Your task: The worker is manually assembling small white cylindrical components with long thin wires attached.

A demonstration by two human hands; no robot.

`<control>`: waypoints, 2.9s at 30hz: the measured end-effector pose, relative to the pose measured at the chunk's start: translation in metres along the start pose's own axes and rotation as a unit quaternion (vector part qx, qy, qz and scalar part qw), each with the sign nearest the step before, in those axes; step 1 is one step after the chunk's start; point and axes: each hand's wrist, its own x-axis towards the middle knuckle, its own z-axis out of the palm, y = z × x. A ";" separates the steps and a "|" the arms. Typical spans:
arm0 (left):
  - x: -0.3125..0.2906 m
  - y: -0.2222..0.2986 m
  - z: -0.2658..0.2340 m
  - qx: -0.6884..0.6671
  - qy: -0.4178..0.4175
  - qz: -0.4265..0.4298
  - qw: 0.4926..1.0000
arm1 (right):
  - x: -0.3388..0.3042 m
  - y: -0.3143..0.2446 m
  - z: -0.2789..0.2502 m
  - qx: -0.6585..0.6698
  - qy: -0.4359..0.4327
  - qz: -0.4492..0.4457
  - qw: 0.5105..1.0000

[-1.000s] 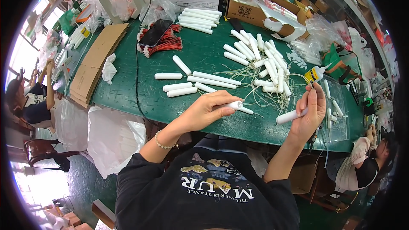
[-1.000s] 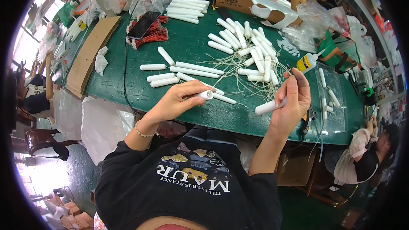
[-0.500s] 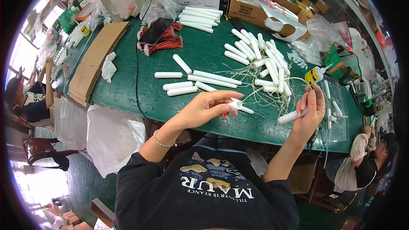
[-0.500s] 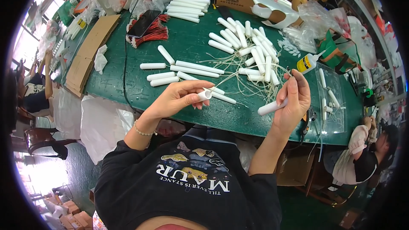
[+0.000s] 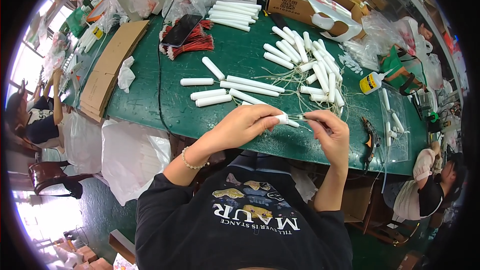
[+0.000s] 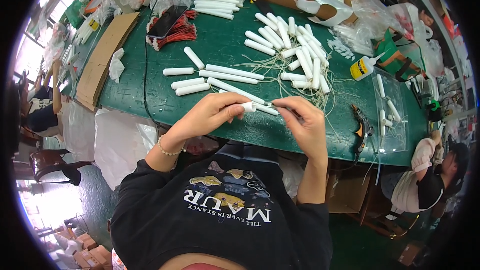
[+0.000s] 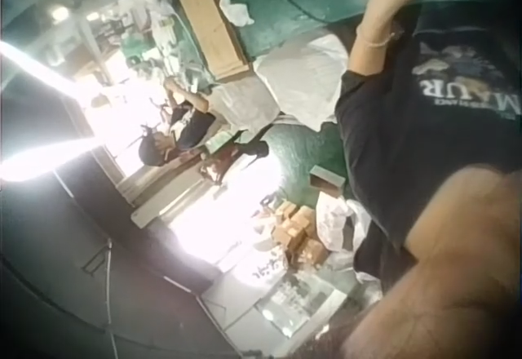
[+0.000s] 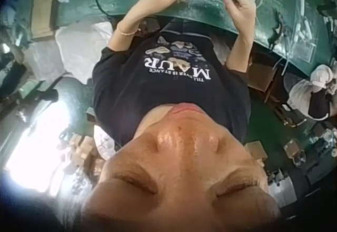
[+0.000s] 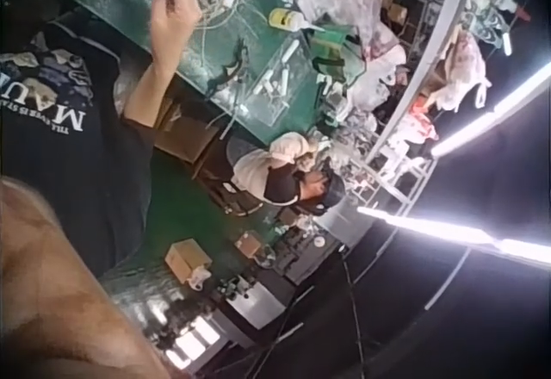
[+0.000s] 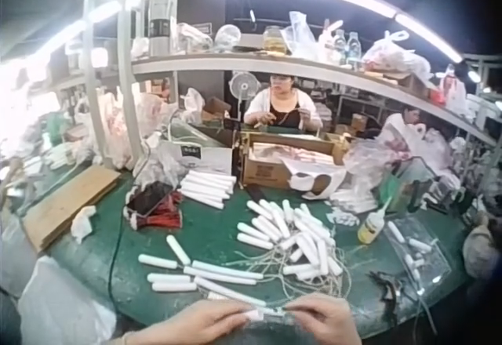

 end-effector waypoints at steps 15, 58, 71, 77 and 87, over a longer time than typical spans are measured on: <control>0.000 -0.003 0.004 0.092 0.012 0.009 0.996 | -0.002 0.006 0.007 -0.043 -0.028 -0.001 0.999; -0.012 -0.007 -0.004 0.104 0.248 0.156 0.950 | -0.017 0.028 0.028 0.214 0.153 0.119 0.957; -0.015 0.090 -0.054 -0.119 0.241 0.376 0.887 | -0.001 0.001 0.145 0.213 -0.125 -0.063 0.967; 0.018 0.079 -0.010 0.014 0.142 0.282 0.949 | -0.014 0.017 0.113 0.250 -0.023 0.090 0.964; 0.072 -0.062 0.066 0.390 0.017 0.317 0.864 | -0.010 0.061 0.016 0.246 0.325 0.023 0.913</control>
